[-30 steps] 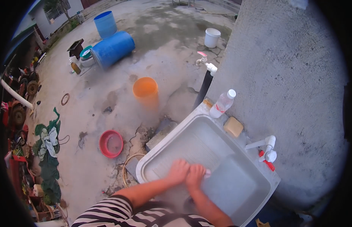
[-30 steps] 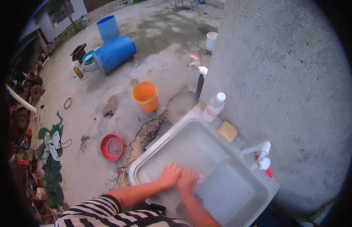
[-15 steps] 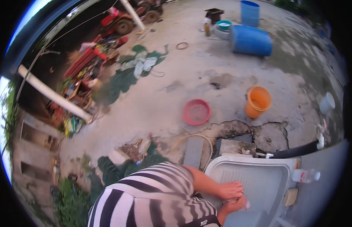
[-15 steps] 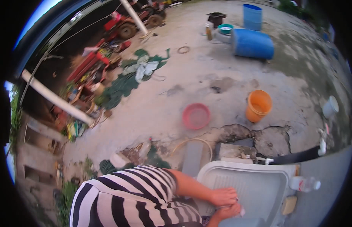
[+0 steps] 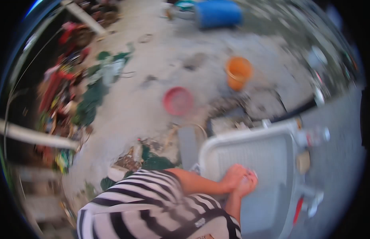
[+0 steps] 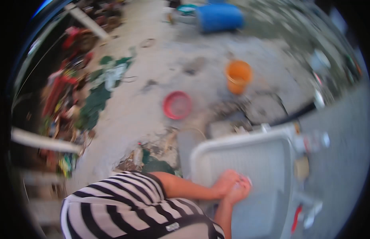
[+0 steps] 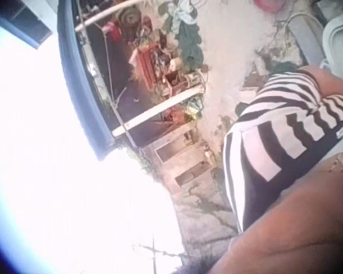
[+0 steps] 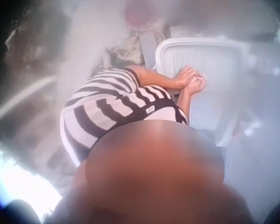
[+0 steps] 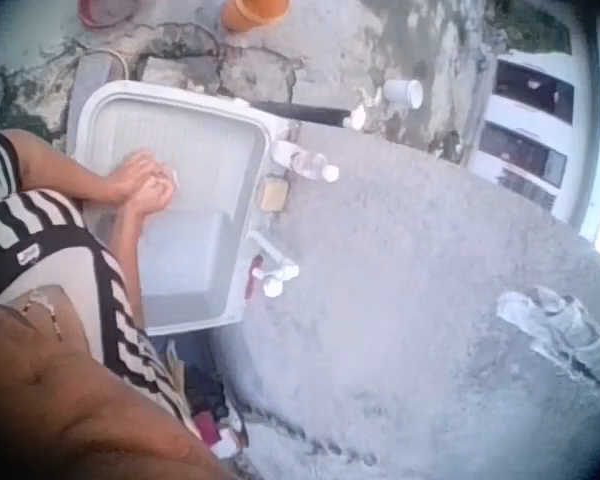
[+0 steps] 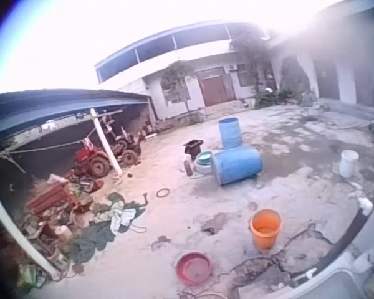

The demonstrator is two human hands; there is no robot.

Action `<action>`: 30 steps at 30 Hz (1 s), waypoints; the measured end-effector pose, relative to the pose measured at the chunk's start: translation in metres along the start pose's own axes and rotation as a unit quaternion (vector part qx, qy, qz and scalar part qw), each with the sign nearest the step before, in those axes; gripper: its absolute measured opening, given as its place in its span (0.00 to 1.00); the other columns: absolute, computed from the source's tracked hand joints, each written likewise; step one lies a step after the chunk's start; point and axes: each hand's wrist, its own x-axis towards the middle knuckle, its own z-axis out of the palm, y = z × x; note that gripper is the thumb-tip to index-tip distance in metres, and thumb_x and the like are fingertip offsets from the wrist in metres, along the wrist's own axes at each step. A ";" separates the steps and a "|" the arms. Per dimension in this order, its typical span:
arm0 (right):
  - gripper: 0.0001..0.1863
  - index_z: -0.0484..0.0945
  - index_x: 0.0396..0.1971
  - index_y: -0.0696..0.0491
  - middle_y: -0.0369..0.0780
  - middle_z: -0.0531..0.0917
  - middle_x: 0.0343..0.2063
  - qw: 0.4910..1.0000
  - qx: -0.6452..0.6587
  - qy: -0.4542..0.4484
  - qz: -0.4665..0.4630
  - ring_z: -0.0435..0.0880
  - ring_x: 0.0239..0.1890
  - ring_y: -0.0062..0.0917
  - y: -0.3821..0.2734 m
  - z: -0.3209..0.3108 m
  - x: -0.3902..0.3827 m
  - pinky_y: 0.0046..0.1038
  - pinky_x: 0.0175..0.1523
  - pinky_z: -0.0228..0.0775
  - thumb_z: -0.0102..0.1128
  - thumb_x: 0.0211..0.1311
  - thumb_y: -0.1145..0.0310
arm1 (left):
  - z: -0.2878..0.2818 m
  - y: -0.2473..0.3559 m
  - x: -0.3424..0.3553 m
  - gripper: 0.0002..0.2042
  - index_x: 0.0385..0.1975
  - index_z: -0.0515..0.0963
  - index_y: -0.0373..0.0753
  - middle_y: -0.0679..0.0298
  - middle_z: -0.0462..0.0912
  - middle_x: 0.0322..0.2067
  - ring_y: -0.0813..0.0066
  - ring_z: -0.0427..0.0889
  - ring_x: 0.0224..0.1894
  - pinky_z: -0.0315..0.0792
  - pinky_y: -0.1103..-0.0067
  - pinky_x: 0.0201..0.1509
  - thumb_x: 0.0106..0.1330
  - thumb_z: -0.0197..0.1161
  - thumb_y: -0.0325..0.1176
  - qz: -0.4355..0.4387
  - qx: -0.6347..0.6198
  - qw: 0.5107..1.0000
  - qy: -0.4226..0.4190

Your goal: The person takes clothes off a clothesline, carries them to an outdoor sink basin, and washes them by hand with soap and water.

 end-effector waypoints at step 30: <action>0.26 0.70 0.54 0.55 0.44 0.76 0.49 0.972 -0.192 -0.064 0.120 0.75 0.49 0.32 -0.055 -0.081 -0.073 0.33 0.55 0.66 0.63 0.53 0.70 | -0.086 0.001 0.038 0.14 0.43 0.73 0.35 0.61 0.77 0.28 0.69 0.77 0.30 0.72 0.76 0.36 0.63 0.63 0.35 -0.004 0.106 0.934 -0.342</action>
